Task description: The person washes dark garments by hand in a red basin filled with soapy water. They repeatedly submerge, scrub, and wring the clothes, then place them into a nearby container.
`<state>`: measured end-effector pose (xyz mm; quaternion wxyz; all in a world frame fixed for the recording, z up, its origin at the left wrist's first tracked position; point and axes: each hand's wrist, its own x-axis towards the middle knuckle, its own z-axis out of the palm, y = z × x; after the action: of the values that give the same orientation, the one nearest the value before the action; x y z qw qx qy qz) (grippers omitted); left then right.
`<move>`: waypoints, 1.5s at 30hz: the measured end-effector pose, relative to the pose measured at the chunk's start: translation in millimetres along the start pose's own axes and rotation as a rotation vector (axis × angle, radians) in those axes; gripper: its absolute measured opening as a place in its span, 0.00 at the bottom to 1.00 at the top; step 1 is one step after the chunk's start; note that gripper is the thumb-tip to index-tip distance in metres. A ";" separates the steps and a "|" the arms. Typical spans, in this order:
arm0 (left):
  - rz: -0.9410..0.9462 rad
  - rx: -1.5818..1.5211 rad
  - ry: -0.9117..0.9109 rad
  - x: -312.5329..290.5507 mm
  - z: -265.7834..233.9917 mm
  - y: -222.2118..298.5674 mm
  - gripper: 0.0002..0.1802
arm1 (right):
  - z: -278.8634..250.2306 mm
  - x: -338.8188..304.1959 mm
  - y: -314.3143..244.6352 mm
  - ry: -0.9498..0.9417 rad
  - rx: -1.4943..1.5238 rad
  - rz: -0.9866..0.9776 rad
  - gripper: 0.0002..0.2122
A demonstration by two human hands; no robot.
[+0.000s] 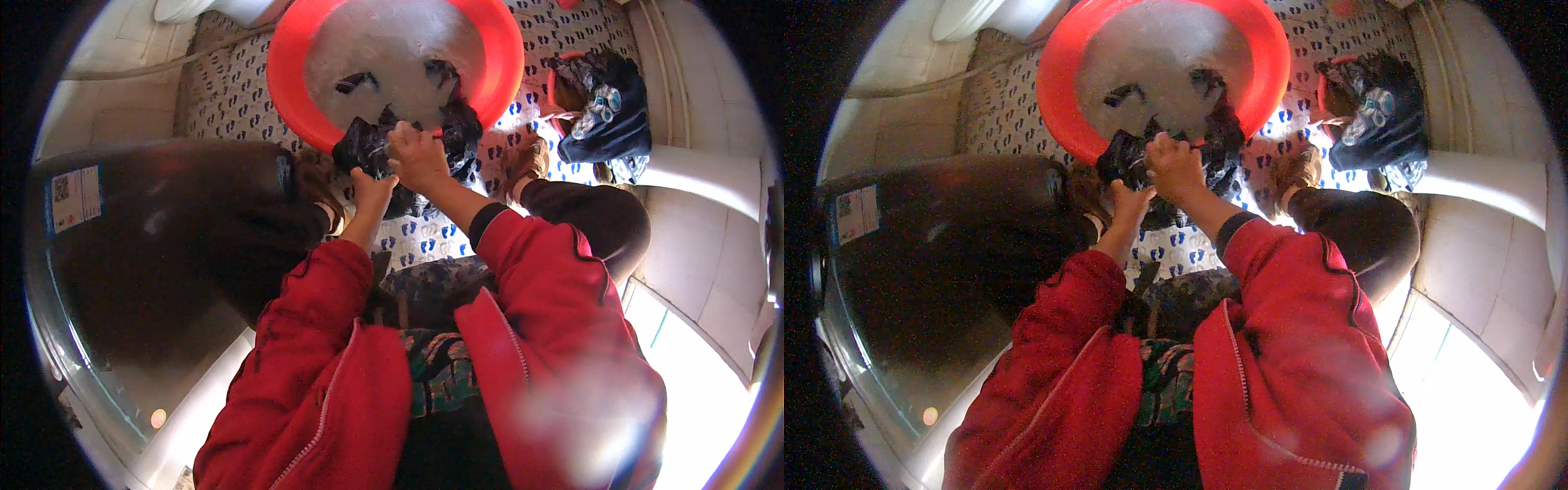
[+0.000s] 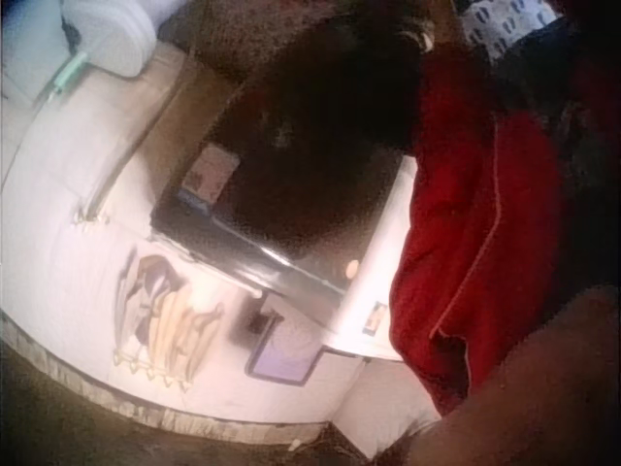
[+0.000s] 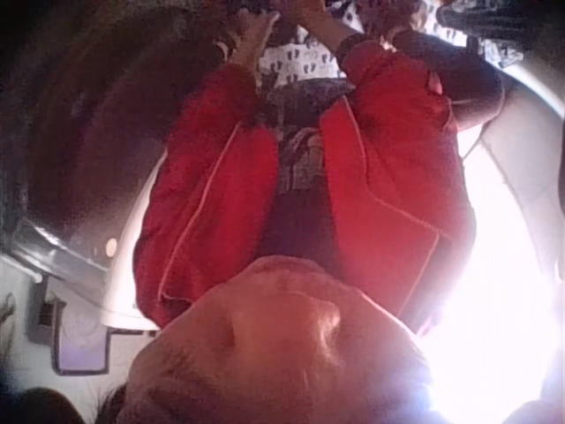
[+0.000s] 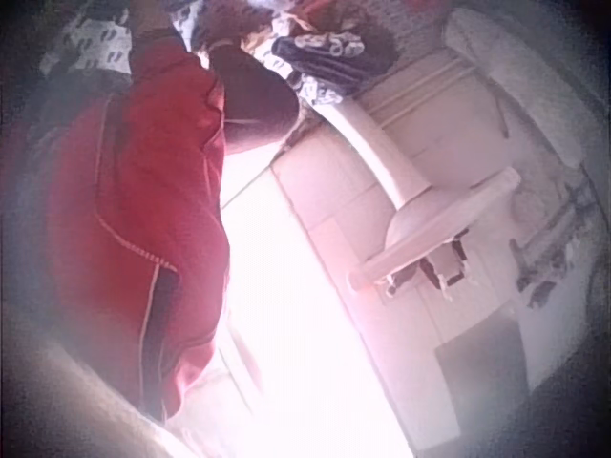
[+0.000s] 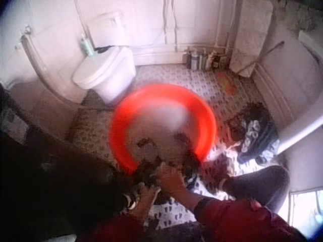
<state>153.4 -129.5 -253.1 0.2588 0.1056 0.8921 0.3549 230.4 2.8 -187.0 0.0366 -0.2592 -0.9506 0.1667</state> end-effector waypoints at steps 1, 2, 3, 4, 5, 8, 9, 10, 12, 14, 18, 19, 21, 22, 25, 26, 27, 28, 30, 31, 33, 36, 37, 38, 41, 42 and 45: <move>-0.087 -0.001 -0.072 11.0 6.6 -4.2 0.48 | 0.9 -3.6 -5.4 0.016 -0.007 -0.055 0.30; -0.099 0.077 -0.075 4.3 10.0 9.6 0.48 | 6.7 -5.7 5.6 0.037 0.025 -0.083 0.30; -0.104 0.154 -0.086 -10.1 8.6 39.5 0.49 | 12.4 -8.3 22.4 0.060 0.050 -0.102 0.30; -0.112 0.233 -0.077 -17.5 4.4 58.0 0.49 | 13.7 -6.5 31.5 0.087 0.085 -0.137 0.31; -0.152 0.222 -0.058 -14.1 5.6 57.1 0.49 | 8.7 -1.0 33.1 0.028 0.061 -0.080 0.31; -0.230 0.153 -0.031 -0.8 8.1 37.6 0.52 | -4.9 15.5 42.3 -0.089 0.011 0.090 0.30; -0.228 0.105 -0.041 1.7 2.0 30.8 0.54 | -3.8 18.9 54.6 -0.086 0.011 0.144 0.29; -0.276 -0.084 -0.075 5.0 -2.9 24.6 0.50 | -1.6 21.9 64.3 -0.083 0.012 0.196 0.28; -0.430 -0.599 -0.167 10.2 -11.4 26.1 0.39 | 8.0 26.8 69.9 -0.012 0.334 0.235 0.30; -0.615 -1.263 -0.289 14.5 -20.3 40.6 0.25 | 37.7 30.1 62.7 0.128 0.689 0.208 0.29; -0.475 -1.334 -0.463 25.9 -59.4 39.2 0.21 | 65.3 17.3 -13.1 -0.018 0.875 0.112 0.28; -0.476 -1.228 -0.389 18.7 -62.2 42.9 0.22 | 65.7 17.1 -11.9 0.016 0.854 0.080 0.27; -0.306 -1.096 -0.342 8.5 -62.7 58.6 0.22 | 67.9 25.7 4.6 0.100 0.802 0.012 0.26; -0.309 -1.098 -0.392 1.9 -60.8 66.9 0.22 | 67.6 30.6 11.5 0.083 0.787 0.086 0.25; -0.380 -1.132 -0.523 -18.5 -58.1 90.7 0.23 | 46.9 47.5 34.7 -0.028 0.971 0.189 0.23; -0.439 -1.160 -0.575 -18.8 -54.2 94.3 0.23 | 45.1 44.1 36.2 -0.071 1.091 0.199 0.23; -0.405 -1.178 -0.550 -11.5 -47.5 90.4 0.24 | 42.3 44.2 32.8 -0.114 1.216 0.201 0.23; -0.423 -1.205 -0.467 -5.0 -45.0 84.1 0.25 | 40.0 42.8 28.6 -0.158 1.340 0.203 0.23; -0.463 -1.269 -0.262 11.2 -51.4 60.9 0.26 | 0.0 23.1 -11.3 -0.172 1.272 0.095 0.24; -0.506 -1.169 -0.221 16.6 -49.7 58.1 0.28 | -0.8 16.1 -15.2 -0.138 1.213 0.019 0.26; -0.364 -1.164 -0.274 26.3 -42.5 17.6 0.28 | -3.4 8.5 -33.4 -0.091 1.055 -0.119 0.30; -0.404 -1.270 -0.421 25.4 -35.8 18.6 0.23 | -2.6 4.1 -33.4 0.009 0.813 -0.056 0.33; -0.442 -1.152 -0.461 13.0 -34.7 38.0 0.22 | 4.4 9.0 -21.5 0.059 0.810 0.084 0.34; -0.468 -1.032 -0.496 -3.2 -39.9 68.4 0.21 | 14.4 17.9 -6.0 0.116 0.807 0.218 0.34; -0.444 -1.051 -0.627 -22.5 -52.4 97.6 0.22 | 11.1 39.3 43.7 -0.112 1.021 0.379 0.32; -0.442 -1.044 -0.643 -25.0 -54.7 101.4 0.24 | 3.4 43.0 49.3 -0.076 1.053 0.441 0.32; -0.496 -0.992 -0.670 -39.7 -58.0 121.2 0.23 | -14.9 52.2 73.5 0.081 1.037 0.503 0.31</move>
<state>156.4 -89.9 -118.8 0.6155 -0.1307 0.4912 0.6023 223.0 93.1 -198.6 0.1545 -0.4315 -0.6516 0.6045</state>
